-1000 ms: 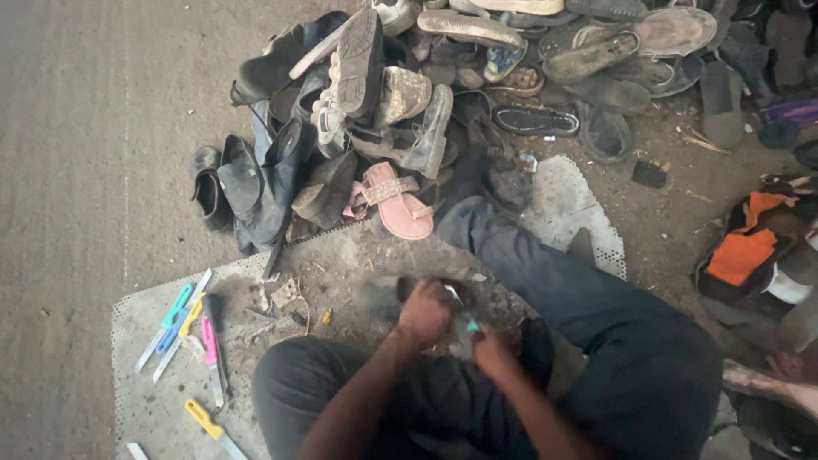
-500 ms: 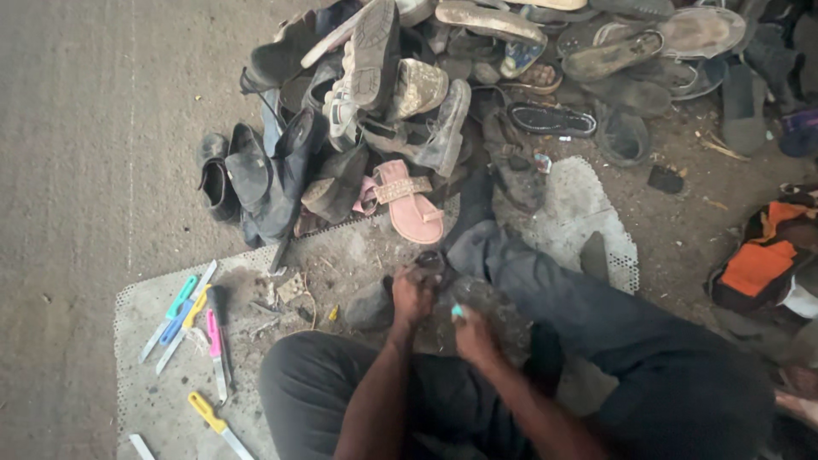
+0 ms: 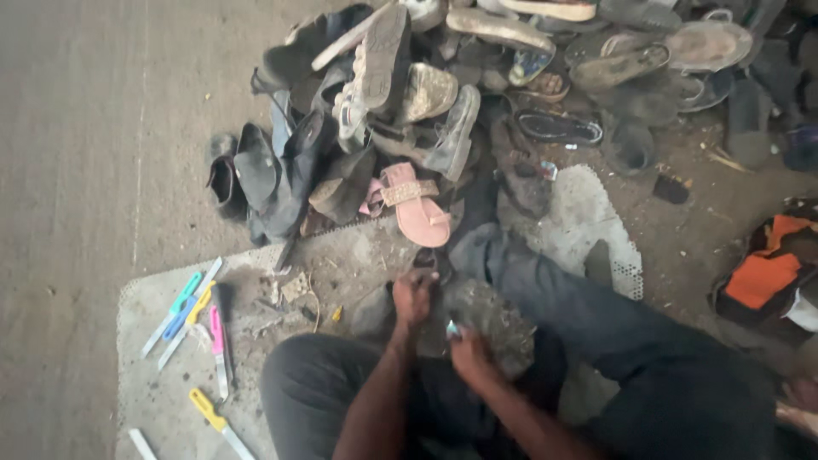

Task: The person uses a utility knife to scrape and cut away worn parts from a used shoe while sitting on a mat near a pile of footwear. The person rotates the shoe by hand to reach different edges of the sole.

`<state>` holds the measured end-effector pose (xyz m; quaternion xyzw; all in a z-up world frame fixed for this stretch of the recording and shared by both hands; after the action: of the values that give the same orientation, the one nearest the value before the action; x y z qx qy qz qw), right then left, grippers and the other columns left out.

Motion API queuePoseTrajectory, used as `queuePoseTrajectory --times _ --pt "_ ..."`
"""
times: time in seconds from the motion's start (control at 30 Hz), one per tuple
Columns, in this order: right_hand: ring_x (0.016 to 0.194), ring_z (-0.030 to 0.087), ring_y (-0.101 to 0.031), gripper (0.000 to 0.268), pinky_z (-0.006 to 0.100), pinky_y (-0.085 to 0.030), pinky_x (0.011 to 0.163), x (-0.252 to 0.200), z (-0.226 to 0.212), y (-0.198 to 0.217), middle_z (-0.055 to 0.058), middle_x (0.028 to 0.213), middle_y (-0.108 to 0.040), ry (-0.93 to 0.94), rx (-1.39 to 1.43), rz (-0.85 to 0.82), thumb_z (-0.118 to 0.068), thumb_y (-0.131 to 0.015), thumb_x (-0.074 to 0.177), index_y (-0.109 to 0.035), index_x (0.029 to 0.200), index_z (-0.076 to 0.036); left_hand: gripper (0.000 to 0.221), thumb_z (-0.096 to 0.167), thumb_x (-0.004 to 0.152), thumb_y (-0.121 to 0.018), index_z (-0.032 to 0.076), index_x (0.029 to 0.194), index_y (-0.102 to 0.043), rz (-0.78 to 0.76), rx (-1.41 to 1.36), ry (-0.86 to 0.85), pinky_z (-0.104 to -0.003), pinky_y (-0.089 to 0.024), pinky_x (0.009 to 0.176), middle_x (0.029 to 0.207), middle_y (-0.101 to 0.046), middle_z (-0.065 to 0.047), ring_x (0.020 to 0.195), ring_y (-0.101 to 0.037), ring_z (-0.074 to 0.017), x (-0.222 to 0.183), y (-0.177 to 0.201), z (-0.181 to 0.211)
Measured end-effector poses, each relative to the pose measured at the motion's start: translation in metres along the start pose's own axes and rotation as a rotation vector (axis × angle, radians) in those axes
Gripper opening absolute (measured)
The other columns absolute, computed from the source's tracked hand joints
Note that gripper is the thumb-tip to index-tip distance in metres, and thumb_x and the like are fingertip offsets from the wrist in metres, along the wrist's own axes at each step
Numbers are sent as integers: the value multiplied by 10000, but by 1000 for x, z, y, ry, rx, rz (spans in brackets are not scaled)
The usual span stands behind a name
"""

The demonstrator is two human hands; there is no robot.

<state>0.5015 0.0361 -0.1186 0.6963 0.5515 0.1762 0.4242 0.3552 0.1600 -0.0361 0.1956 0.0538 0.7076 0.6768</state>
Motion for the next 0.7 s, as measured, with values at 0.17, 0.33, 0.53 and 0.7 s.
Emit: queuePoseTrajectory --times 0.17,0.33,0.53,0.7 --pt "1016 469 -670 278 499 -536 850 48 -9 -6 254 1059 -716 164 166 90 -237 -609 925 -723 1099 -52 237 226 884 -728 17 984 -778 121 -234 172 -378 -554 766 863 -775 -150 798 -739 -276 -2 -8 8" --pt "1006 460 -675 232 485 -540 839 73 4 17 272 1042 -717 239 236 58 -198 -617 961 -721 1067 -19 244 198 907 -725 -19 1005 -779 173 -220 115 -367 -537 777 875 -773 -149 808 -703 -213 5 -39 -8" --pt "960 441 -693 255 485 -545 798 39 11 20 263 1016 -713 234 309 16 -204 -621 926 -713 1086 -28 239 169 927 -747 -33 1052 -772 70 -621 301 -304 -488 732 860 -727 -29 805 -608 -125 4 -30 -32" --pt "975 452 -685 259 489 -541 807 16 -4 46 241 1026 -728 33 107 -92 -272 -598 968 -752 1095 -106 208 162 910 -734 -16 1014 -757 57 -875 450 -273 -506 697 854 -720 -14 769 -632 -112 2 -25 -24"
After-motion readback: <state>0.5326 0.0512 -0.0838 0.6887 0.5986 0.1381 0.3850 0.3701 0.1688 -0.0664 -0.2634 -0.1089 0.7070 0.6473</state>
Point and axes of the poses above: each hand's wrist, its own x-axis towards the middle knuckle, its own y-axis out of the back of the hand, z = x × y, the point moved 3 cm from there along x, towards the middle knuckle
